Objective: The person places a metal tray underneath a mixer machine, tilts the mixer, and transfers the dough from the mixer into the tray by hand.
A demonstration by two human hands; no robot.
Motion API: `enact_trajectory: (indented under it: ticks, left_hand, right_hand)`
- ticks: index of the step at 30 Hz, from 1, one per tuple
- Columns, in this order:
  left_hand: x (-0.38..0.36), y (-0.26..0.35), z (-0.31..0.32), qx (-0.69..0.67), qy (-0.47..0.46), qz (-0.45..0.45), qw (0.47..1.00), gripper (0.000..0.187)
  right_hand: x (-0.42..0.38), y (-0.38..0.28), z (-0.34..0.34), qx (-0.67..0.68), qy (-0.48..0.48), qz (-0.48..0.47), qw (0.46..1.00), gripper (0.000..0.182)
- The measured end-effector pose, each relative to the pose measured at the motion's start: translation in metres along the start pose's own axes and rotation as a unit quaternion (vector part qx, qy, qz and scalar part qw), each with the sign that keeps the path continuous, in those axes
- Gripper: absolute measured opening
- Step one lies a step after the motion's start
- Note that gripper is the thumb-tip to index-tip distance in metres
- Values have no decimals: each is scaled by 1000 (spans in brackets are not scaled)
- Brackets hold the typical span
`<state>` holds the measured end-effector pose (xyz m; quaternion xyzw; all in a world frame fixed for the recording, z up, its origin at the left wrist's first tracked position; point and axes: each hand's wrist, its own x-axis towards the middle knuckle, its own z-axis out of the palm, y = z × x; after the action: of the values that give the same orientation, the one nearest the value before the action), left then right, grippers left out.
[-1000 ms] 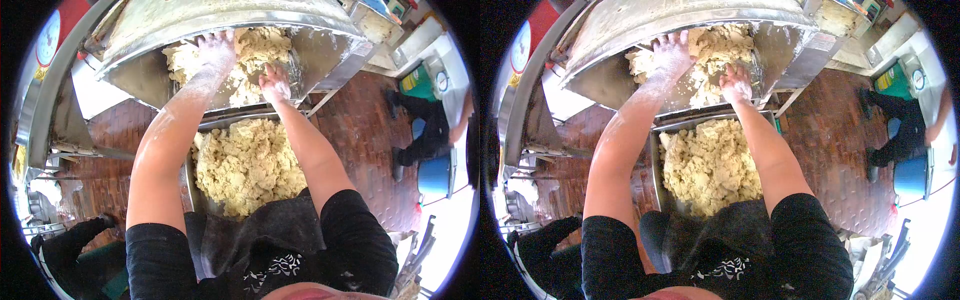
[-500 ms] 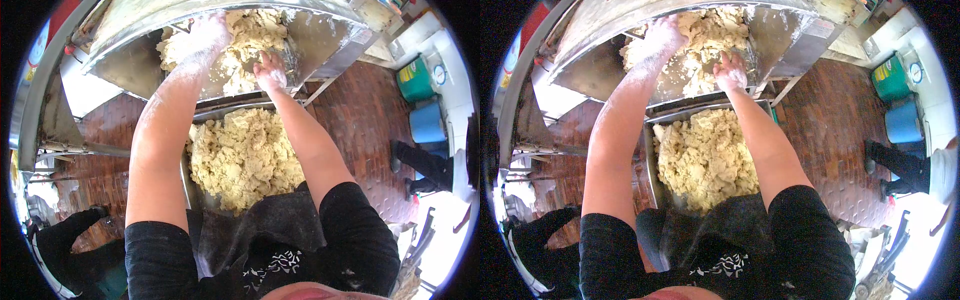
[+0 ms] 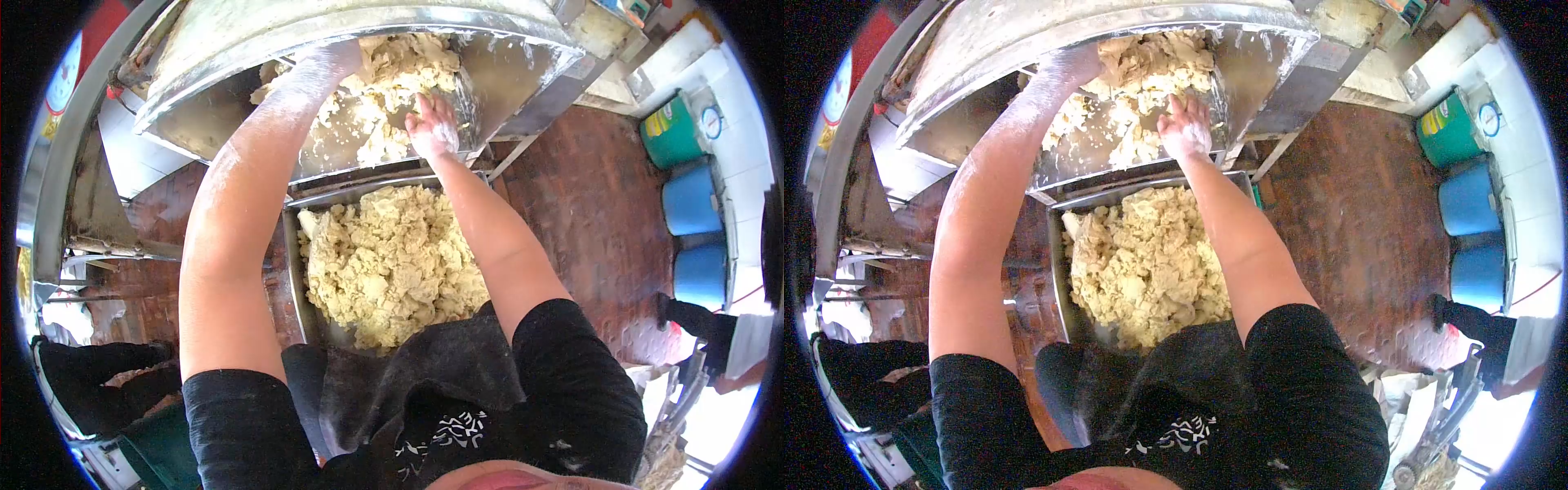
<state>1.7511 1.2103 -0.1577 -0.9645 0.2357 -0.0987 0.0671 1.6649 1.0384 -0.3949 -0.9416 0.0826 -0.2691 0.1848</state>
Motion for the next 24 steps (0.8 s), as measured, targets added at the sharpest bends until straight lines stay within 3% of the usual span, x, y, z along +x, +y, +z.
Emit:
enact_trajectory:
  ticks: [8, 18, 24]
  left_hand:
    - [11, 42, 1, -29, 39, 10, 999, 70]
    - [10, 17, -6, -49, 76, 2, 996, 65]
    - [-16, -30, -5, -31, 106, -21, 994, 62]
  right_hand:
    - [2, 2, 2, -5, 20, -25, 999, 60]
    - [0, 9, 11, -21, 26, -11, 999, 59]
    - [1, 5, 7, 25, 53, -18, 998, 57]
